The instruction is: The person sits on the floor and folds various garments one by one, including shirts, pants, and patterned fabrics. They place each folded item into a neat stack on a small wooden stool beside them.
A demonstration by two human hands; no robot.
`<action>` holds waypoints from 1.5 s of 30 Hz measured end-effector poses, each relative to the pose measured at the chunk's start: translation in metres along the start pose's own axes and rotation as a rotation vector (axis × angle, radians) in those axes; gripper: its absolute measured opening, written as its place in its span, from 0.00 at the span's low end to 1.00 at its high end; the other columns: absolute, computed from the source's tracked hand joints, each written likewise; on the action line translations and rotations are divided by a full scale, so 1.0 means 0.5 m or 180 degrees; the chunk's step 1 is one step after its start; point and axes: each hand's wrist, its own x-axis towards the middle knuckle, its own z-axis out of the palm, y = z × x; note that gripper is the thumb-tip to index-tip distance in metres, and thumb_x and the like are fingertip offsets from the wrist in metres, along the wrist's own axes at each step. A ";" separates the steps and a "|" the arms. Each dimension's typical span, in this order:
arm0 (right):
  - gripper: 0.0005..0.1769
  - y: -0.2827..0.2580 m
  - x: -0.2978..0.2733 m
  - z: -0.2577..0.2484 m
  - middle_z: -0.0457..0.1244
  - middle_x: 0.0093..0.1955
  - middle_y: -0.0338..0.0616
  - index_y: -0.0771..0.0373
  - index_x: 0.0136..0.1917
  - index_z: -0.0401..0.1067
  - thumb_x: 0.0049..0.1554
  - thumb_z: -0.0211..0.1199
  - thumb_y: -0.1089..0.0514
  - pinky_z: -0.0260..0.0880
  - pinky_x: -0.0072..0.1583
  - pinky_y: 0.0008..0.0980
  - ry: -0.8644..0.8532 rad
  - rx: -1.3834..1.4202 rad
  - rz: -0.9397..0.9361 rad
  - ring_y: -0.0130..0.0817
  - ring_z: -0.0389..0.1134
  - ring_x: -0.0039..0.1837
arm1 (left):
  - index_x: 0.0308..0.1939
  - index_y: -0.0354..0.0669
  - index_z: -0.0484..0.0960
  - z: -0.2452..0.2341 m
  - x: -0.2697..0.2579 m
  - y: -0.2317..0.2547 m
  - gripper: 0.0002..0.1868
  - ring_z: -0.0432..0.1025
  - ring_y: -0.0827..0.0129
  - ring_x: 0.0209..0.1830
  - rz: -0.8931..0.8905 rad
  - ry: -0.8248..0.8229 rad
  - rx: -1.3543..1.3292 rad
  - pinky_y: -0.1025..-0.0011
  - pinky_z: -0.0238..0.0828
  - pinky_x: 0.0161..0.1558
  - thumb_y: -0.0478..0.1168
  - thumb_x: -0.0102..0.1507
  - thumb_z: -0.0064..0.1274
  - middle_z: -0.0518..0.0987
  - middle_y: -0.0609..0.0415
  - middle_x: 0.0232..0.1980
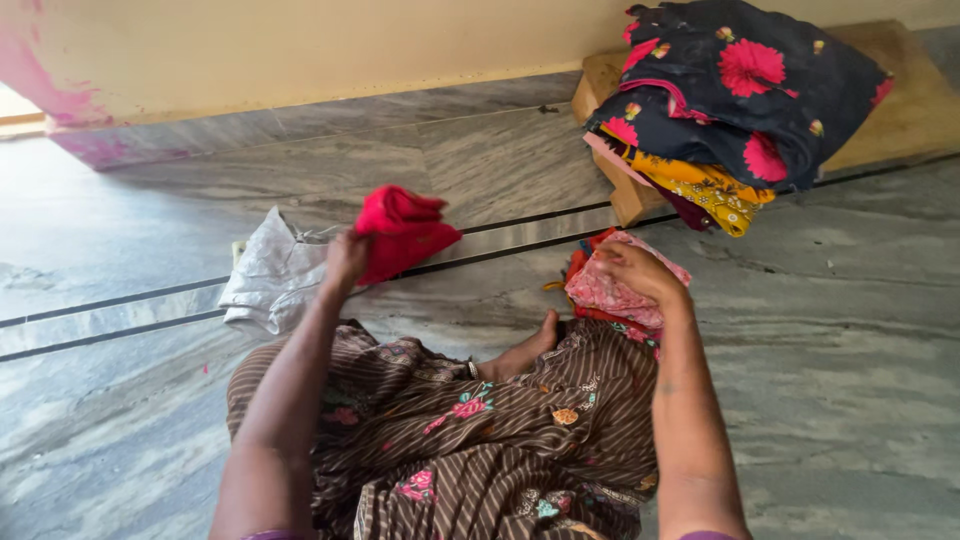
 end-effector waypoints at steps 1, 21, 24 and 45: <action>0.36 0.031 -0.014 -0.010 0.68 0.65 0.48 0.57 0.74 0.66 0.56 0.66 0.43 0.68 0.64 0.35 -0.0151 -0.0210 0.0455 0.39 0.68 0.65 | 0.46 0.39 0.86 -0.066 0.020 -0.008 0.11 0.79 0.67 0.33 -0.0474 -0.0044 -0.0953 0.61 0.72 0.35 0.40 0.63 0.58 0.85 0.47 0.35; 0.44 0.198 -0.098 0.045 0.47 0.82 0.50 0.52 0.81 0.51 0.54 0.59 0.68 0.50 0.76 0.47 -0.0276 -0.2436 -0.0504 0.47 0.49 0.80 | 0.52 0.40 0.83 -0.194 -0.051 -0.096 0.17 0.78 0.41 0.53 -0.1361 -0.2017 0.2134 0.47 0.75 0.53 0.42 0.64 0.48 0.82 0.36 0.51; 0.38 0.196 -0.099 0.040 0.58 0.74 0.48 0.55 0.74 0.61 0.51 0.65 0.61 0.61 0.71 0.43 0.0135 -0.2237 -0.0727 0.46 0.60 0.74 | 0.51 0.42 0.87 -0.176 -0.054 -0.125 0.19 0.78 0.45 0.57 -0.1356 -0.1965 0.2088 0.51 0.76 0.56 0.47 0.63 0.50 0.83 0.39 0.54; 0.11 -0.252 0.138 0.125 0.66 0.41 0.57 0.69 0.47 0.71 0.60 0.63 0.57 0.67 0.48 0.48 0.0637 -0.1550 -0.1079 0.53 0.69 0.45 | 0.76 0.49 0.56 0.034 -0.145 0.279 0.44 0.61 0.55 0.72 -0.0784 -0.2257 -0.2355 0.54 0.64 0.66 0.53 0.63 0.62 0.65 0.42 0.71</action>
